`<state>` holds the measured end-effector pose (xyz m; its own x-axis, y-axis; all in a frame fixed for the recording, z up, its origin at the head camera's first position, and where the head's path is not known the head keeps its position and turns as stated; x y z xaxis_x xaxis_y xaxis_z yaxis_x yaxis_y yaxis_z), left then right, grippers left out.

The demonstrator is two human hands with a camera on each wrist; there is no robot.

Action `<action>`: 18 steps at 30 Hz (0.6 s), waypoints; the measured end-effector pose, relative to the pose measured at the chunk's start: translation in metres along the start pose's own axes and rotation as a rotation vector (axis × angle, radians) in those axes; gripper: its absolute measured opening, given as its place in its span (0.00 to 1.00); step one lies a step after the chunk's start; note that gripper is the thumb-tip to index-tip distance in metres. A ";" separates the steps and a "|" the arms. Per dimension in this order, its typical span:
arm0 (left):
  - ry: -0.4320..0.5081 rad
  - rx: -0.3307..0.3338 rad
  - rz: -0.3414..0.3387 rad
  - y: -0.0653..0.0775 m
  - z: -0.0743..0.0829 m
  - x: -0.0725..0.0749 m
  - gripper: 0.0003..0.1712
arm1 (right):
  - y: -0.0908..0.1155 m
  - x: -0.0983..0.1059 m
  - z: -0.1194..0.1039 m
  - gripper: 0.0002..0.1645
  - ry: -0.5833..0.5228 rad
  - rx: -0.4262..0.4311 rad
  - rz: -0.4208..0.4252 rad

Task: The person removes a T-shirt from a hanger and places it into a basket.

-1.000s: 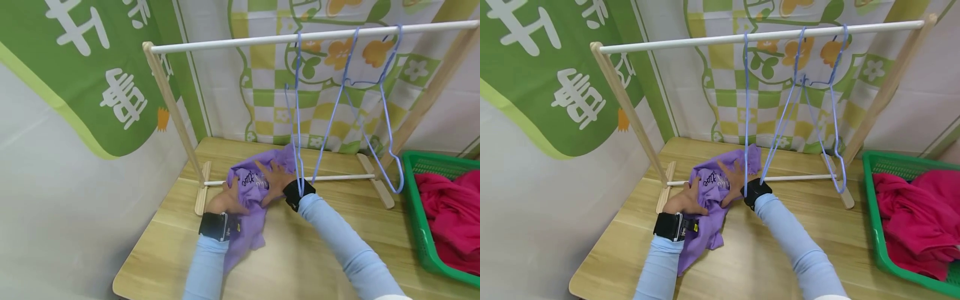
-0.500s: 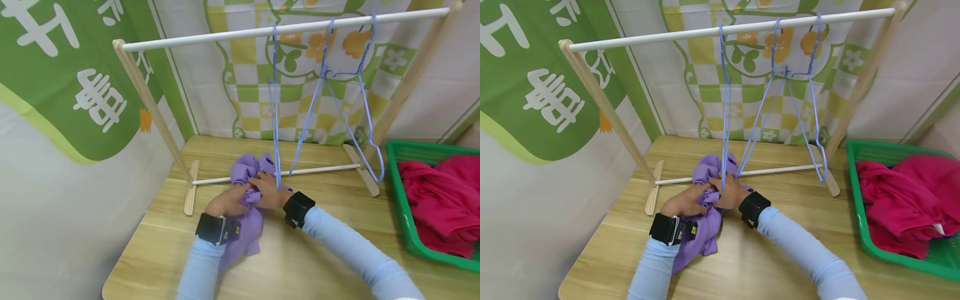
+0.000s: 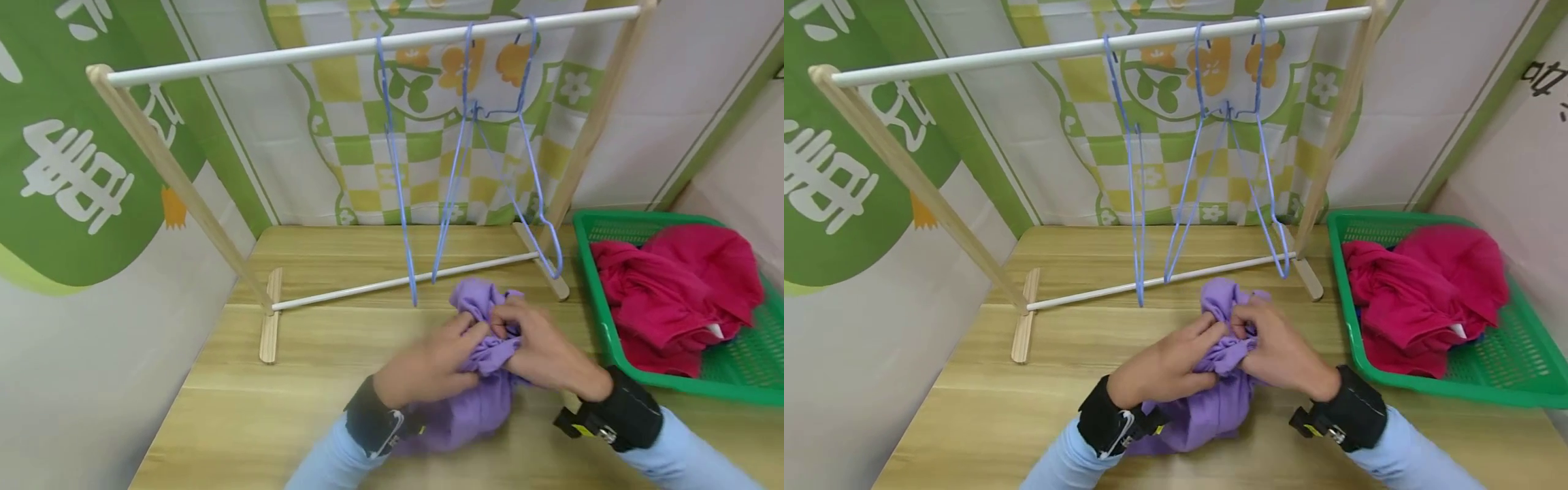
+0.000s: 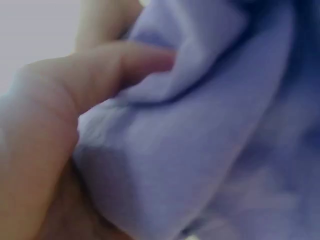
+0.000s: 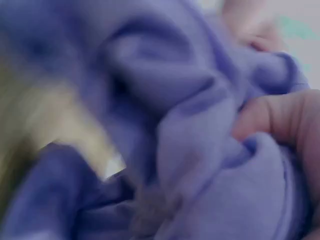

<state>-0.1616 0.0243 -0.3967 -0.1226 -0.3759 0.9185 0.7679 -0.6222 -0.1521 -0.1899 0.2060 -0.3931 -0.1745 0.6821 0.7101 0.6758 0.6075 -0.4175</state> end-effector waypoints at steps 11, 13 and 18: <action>-0.048 -0.160 0.484 -0.111 0.094 0.008 0.18 | 0.030 0.137 -0.038 0.08 0.188 0.094 0.683; -0.077 -0.153 0.544 -0.132 0.099 0.008 0.20 | 0.023 0.152 -0.033 0.05 0.251 0.158 0.833; -0.178 -0.012 0.194 -0.163 0.078 -0.004 0.50 | 0.009 0.175 0.030 0.14 0.417 0.055 0.619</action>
<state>-0.2377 0.1806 -0.3468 0.1400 -0.3628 0.9213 0.7586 -0.5587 -0.3353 -0.2363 0.3434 -0.2895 0.5195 0.7016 0.4877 0.5233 0.1901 -0.8307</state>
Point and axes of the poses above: each hand's wrist, its own y-axis away from the middle knuckle, its own x-axis out of the back of the hand, z = x × y, the point moved 3 cm from there along -y, towards the middle knuckle, and after that the axes turned 11 degrees about x, right-handed, at the moved point
